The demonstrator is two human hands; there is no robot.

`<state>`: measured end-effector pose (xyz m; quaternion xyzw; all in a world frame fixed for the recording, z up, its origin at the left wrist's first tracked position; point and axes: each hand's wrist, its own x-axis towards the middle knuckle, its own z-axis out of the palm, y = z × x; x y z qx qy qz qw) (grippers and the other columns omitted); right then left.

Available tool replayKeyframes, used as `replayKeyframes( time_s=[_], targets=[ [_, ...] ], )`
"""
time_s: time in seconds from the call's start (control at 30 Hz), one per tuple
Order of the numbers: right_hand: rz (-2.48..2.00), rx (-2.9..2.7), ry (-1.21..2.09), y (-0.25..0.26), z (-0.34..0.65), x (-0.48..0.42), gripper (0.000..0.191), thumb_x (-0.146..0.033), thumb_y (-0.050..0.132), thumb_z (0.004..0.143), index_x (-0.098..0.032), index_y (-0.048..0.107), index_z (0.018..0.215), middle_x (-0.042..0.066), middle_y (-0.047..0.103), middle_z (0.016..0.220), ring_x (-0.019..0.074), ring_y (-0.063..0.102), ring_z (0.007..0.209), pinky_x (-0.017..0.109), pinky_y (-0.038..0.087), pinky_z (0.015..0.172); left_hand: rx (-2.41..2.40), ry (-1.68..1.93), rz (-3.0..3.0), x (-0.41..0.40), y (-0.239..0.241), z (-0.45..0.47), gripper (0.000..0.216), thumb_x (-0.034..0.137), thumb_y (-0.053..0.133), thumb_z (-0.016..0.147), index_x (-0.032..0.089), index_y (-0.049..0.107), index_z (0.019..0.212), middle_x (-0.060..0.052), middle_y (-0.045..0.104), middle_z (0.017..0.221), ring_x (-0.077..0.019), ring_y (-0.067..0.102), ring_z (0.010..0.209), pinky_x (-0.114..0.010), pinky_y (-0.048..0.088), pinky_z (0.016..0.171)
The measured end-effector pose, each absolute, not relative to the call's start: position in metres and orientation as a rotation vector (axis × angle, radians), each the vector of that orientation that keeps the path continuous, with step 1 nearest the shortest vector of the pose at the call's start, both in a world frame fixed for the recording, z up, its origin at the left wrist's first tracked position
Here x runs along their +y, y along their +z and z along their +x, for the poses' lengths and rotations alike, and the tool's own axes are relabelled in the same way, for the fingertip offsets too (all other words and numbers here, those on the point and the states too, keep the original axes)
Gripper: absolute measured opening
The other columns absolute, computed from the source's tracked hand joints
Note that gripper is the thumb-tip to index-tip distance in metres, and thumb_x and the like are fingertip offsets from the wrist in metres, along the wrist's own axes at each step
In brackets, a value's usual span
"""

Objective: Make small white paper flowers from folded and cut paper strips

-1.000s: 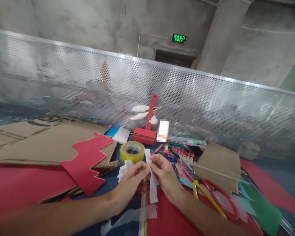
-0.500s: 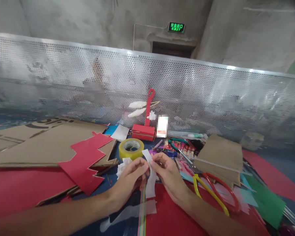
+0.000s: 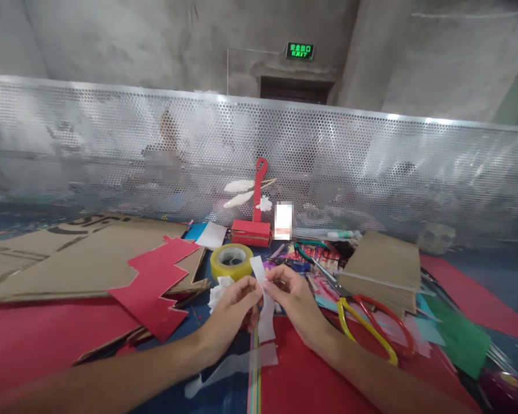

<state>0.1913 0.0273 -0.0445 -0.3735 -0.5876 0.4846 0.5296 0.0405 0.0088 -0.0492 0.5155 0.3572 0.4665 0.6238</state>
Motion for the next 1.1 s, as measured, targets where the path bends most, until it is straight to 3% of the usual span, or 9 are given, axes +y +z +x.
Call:
replayKeyframes(
  time_s=[0.8,1.1],
  targets=[
    [-0.916,-1.455,1.128,-0.0422,0.1923,0.0268,0.018,-0.034,0.069,0.08,-0.018,0.061,0.081,-0.001,0.059,0.077,0.0128,0.053,0.069,0.024,0.04,0.064,0.85,1.086,1.246,0.0086,-0.0479,0.0399,0.024,0.039,0.058,0.087,0.019,0.047,0.079,0.007,0.047,0.049,-0.0067,0.038,0.039,-0.018,0.028,0.041],
    [-0.928,-1.541,1.142,-0.0422,0.1928,0.0287,0.035,-0.049,0.061,0.085,-0.016,0.068,0.075,0.001,0.059,0.066,0.0118,0.048,0.058,0.024,0.036,0.053,0.91,1.164,1.288,0.0116,-0.0483,0.0404,0.031,0.046,0.059,0.087,0.02,0.045,0.078,0.009,0.041,0.042,-0.0064,0.032,0.034,-0.018,0.027,0.037]
  ],
)
